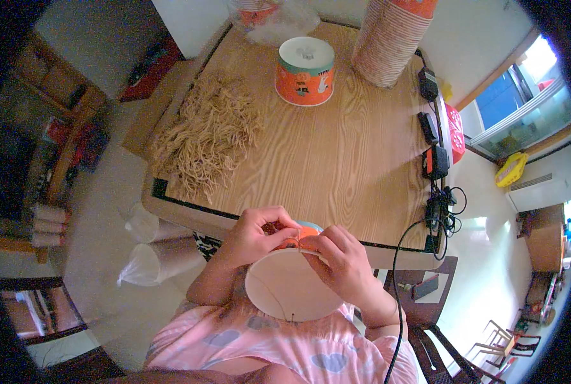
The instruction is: Manually attaching string handles to paper bowls for packaging.
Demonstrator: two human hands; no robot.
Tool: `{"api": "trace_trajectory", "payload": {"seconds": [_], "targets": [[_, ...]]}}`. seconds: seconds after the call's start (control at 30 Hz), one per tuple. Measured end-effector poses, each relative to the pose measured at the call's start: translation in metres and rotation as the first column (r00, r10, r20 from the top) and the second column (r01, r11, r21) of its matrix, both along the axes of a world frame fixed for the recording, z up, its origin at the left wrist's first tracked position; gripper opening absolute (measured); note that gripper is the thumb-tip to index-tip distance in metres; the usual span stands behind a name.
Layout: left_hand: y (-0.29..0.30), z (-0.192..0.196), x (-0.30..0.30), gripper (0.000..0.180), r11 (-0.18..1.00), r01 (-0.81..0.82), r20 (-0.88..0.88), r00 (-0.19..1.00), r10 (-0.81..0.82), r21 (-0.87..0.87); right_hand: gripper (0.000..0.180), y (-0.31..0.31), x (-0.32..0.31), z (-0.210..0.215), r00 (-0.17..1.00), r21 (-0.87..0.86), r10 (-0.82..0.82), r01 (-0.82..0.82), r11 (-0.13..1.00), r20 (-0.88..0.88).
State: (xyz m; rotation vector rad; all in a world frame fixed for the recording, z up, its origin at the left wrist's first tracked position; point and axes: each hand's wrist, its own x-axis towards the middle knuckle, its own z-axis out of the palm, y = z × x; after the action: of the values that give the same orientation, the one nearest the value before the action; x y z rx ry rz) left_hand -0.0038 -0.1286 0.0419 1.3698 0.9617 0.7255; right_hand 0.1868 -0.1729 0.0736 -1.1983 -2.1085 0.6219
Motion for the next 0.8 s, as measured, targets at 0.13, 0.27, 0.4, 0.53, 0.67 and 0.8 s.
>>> {"api": "trace_trajectory", "payload": {"seconds": [0.13, 0.27, 0.4, 0.53, 0.67, 0.8], "targets": [[-0.001, -0.006, 0.001, 0.002, 0.999, -0.002, 0.05, 0.999, 0.001, 0.036, 0.02, 0.0, 0.002, 0.0, 1.0, 0.025, 0.024, -0.024, 0.999, 0.007], [-0.001, -0.001, 0.001, 0.002, 0.995, 0.007, 0.056, 0.998, -0.013, 0.095, 0.021, 0.0, 0.004, 0.001, 0.999, -0.009, 0.036, -0.036, 0.999, 0.002], [0.0, 0.005, 0.0, 0.003, 0.994, -0.013, 0.03, 1.0, 0.01, 0.109, 0.024, -0.002, 0.002, 0.003, 0.996, -0.124, -0.02, 0.01, 0.992, -0.084], [-0.002, 0.009, -0.002, 0.003, 0.993, -0.011, 0.001, 1.0, 0.011, 0.119, 0.027, -0.004, 0.005, 0.001, 0.999, -0.103, -0.008, 0.003, 0.995, -0.042], [-0.006, 0.013, -0.004, 0.003, 0.981, 0.001, -0.032, 0.999, 0.005, 0.195, 0.028, -0.005, 0.005, 0.007, 0.998, -0.071, 0.044, -0.047, 0.996, -0.047], [-0.01, 0.02, -0.005, 0.005, 0.973, 0.031, -0.024, 0.999, -0.026, 0.228, 0.029, -0.007, 0.006, 0.012, 0.993, 0.002, 0.101, -0.101, 0.995, -0.053]]}}
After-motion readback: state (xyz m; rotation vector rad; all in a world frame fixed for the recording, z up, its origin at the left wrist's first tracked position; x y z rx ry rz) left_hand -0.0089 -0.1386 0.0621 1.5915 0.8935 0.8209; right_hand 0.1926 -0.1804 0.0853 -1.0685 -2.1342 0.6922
